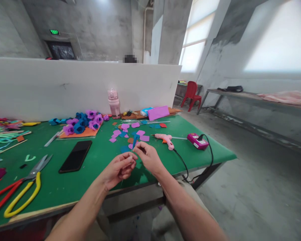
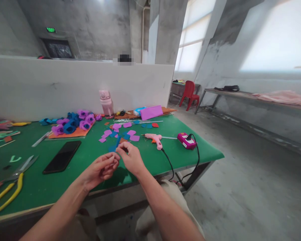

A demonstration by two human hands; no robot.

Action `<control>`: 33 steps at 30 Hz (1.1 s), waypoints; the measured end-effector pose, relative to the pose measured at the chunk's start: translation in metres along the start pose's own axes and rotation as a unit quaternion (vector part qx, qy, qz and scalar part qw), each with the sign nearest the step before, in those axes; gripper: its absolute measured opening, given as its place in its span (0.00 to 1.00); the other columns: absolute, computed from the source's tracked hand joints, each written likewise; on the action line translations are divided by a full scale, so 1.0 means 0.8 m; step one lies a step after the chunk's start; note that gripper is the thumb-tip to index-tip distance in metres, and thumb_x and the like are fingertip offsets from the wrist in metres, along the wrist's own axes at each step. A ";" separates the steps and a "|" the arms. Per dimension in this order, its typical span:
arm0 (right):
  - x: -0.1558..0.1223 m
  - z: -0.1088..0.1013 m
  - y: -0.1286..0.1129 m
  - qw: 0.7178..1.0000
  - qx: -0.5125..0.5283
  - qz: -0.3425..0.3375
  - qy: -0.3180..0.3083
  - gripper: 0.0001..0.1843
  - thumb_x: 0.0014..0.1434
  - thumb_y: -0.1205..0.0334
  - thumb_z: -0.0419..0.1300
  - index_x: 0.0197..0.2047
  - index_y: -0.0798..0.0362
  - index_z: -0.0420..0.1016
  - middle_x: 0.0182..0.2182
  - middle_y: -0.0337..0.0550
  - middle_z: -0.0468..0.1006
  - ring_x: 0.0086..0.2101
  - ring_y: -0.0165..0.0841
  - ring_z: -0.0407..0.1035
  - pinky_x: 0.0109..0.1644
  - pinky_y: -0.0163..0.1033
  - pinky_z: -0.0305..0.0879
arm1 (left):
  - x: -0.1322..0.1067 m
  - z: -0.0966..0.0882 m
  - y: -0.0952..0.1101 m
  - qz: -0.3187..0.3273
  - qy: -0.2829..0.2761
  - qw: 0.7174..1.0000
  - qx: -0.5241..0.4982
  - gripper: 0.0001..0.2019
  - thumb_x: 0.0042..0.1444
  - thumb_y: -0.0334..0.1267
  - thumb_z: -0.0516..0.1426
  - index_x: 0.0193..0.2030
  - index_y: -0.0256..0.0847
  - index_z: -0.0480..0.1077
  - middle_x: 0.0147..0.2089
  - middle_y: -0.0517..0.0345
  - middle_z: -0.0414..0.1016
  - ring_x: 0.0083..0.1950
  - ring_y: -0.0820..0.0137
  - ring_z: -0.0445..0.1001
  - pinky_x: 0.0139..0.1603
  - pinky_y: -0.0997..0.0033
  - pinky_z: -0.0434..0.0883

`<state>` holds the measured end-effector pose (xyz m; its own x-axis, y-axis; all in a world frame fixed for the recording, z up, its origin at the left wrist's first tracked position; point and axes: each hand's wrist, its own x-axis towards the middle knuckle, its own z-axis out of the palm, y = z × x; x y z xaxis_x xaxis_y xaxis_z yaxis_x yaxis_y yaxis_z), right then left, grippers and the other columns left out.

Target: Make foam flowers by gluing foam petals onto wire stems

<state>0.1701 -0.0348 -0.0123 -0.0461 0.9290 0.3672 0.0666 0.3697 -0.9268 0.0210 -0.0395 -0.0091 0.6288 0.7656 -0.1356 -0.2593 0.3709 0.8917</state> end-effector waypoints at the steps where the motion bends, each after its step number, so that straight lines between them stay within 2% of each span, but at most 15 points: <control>1: 0.000 -0.001 0.000 0.999 -0.028 -0.022 0.008 0.10 0.55 0.60 0.54 0.25 0.54 0.64 0.23 0.35 0.65 0.27 0.27 0.60 0.34 0.32 0.57 | 0.001 -0.001 0.000 0.012 0.012 1.000 0.000 0.07 0.54 0.38 0.55 0.35 0.36 0.68 0.24 0.64 0.61 0.16 0.87 0.45 0.14 0.84 0.43; 7: -0.007 -0.007 -0.014 0.996 -0.067 -0.053 -0.022 0.16 0.62 0.57 0.44 0.23 0.52 0.56 0.21 0.35 0.58 0.25 0.26 0.56 0.32 0.32 0.55 | 0.007 -0.021 0.010 0.104 0.100 0.990 0.002 0.08 0.53 0.37 0.55 0.38 0.35 0.68 0.22 0.65 0.61 0.17 0.85 0.45 0.14 0.85 0.46; 9: -0.016 -0.007 -0.024 0.988 -0.099 -0.070 -0.094 0.18 0.62 0.56 0.44 0.22 0.53 0.56 0.21 0.35 0.59 0.25 0.25 0.57 0.31 0.31 0.54 | 0.006 -0.029 0.014 0.128 0.121 0.984 0.002 0.09 0.53 0.36 0.55 0.40 0.36 0.66 0.21 0.65 0.62 0.17 0.85 0.46 0.14 0.85 0.46; 10: -0.023 -0.006 -0.029 0.978 -0.121 -0.076 -0.152 0.20 0.62 0.55 0.45 0.21 0.54 0.57 0.20 0.34 0.60 0.24 0.25 0.56 0.30 0.31 0.53 | 0.005 -0.032 0.016 0.137 0.128 0.982 0.002 0.08 0.53 0.36 0.55 0.40 0.37 0.66 0.21 0.65 0.63 0.16 0.84 0.46 0.14 0.85 0.46; 13: -0.052 0.004 -0.033 0.916 -0.207 -0.096 -0.330 0.23 0.56 0.47 0.52 0.18 0.55 0.62 0.17 0.33 0.60 0.22 0.24 0.56 0.26 0.30 0.50 | -0.003 -0.039 0.020 0.151 0.148 0.977 0.003 0.05 0.54 0.36 0.55 0.36 0.39 0.64 0.21 0.65 0.64 0.16 0.84 0.46 0.13 0.85 0.44; 14: -0.063 0.008 -0.031 0.887 -0.234 -0.112 -0.381 0.22 0.53 0.45 0.54 0.20 0.55 0.66 0.18 0.33 0.63 0.22 0.24 0.58 0.26 0.30 0.50 | -0.006 -0.040 0.021 0.151 0.154 0.976 0.004 0.05 0.54 0.36 0.55 0.34 0.39 0.63 0.20 0.65 0.64 0.15 0.84 0.46 0.13 0.85 0.44; 16: -0.084 0.016 -0.025 0.819 -0.280 -0.153 -0.477 0.17 0.50 0.45 0.58 0.33 0.50 0.73 0.28 0.36 0.72 0.27 0.27 0.64 0.26 0.31 0.51 | -0.011 -0.043 0.021 0.149 0.164 0.975 0.007 0.05 0.53 0.37 0.55 0.33 0.39 0.62 0.20 0.65 0.64 0.15 0.84 0.46 0.13 0.85 0.44; 18: -0.100 0.023 -0.019 0.763 -0.352 -0.157 -0.519 0.17 0.51 0.47 0.57 0.38 0.50 0.73 0.33 0.40 0.74 0.29 0.30 0.67 0.25 0.32 0.52 | -0.016 -0.045 0.020 0.148 0.170 0.974 0.008 0.05 0.53 0.37 0.55 0.32 0.39 0.62 0.21 0.64 0.65 0.15 0.84 0.47 0.13 0.85 0.45; 20: -0.108 0.026 -0.016 0.740 -0.411 -0.148 -0.511 0.13 0.53 0.52 0.56 0.36 0.51 0.74 0.32 0.42 0.75 0.31 0.33 0.68 0.26 0.33 0.54 | -0.019 -0.045 0.019 0.149 0.171 0.974 0.006 0.05 0.53 0.37 0.56 0.32 0.40 0.62 0.21 0.64 0.66 0.15 0.84 0.48 0.13 0.85 0.46; 22: -0.110 0.027 -0.016 0.746 -0.412 -0.170 -0.495 0.11 0.53 0.58 0.57 0.40 0.48 0.73 0.38 0.43 0.75 0.36 0.34 0.69 0.28 0.33 0.55 | -0.020 -0.044 0.019 0.151 0.167 0.974 0.003 0.06 0.53 0.37 0.56 0.31 0.40 0.62 0.23 0.62 0.68 0.16 0.83 0.52 0.13 0.85 0.48; 24: -0.108 0.026 -0.019 0.759 -0.378 -0.189 -0.494 0.16 0.52 0.60 0.57 0.45 0.45 0.70 0.43 0.41 0.72 0.38 0.33 0.68 0.29 0.32 0.56 | -0.020 -0.043 0.018 0.152 0.161 0.975 -0.002 0.06 0.52 0.37 0.56 0.31 0.39 0.63 0.25 0.60 0.69 0.19 0.81 0.58 0.15 0.84 0.53; 27: -0.099 0.025 -0.028 0.791 -0.319 -0.171 -0.493 0.10 0.54 0.56 0.56 0.38 0.49 0.73 0.35 0.39 0.74 0.35 0.30 0.68 0.33 0.31 0.59 | -0.017 -0.042 0.017 0.164 0.166 0.972 -0.008 0.05 0.51 0.35 0.58 0.30 0.37 0.65 0.30 0.57 0.71 0.25 0.79 0.64 0.23 0.80 0.62; 30: -0.086 0.020 -0.039 0.839 -0.210 -0.167 -0.473 0.08 0.56 0.59 0.56 0.38 0.50 0.74 0.35 0.38 0.74 0.36 0.27 0.67 0.39 0.29 0.59 | -0.012 -0.043 0.016 0.188 0.183 0.965 -0.012 0.05 0.48 0.32 0.60 0.26 0.35 0.67 0.32 0.57 0.70 0.27 0.81 0.63 0.27 0.81 0.63; 33: -0.066 0.003 -0.046 0.899 -0.172 -0.130 -0.382 0.10 0.53 0.56 0.59 0.30 0.54 0.74 0.27 0.38 0.73 0.30 0.26 0.66 0.36 0.29 0.60 | -0.008 -0.044 0.018 0.206 0.199 0.958 -0.016 0.05 0.46 0.32 0.61 0.26 0.34 0.68 0.29 0.60 0.67 0.23 0.83 0.58 0.24 0.82 0.59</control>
<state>0.1676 -0.0977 0.0023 -0.7671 0.5751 0.2844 0.2525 0.6780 -0.6903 -0.0128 -0.0207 -0.0108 0.1404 0.9879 0.0654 -0.4511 0.0051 0.8924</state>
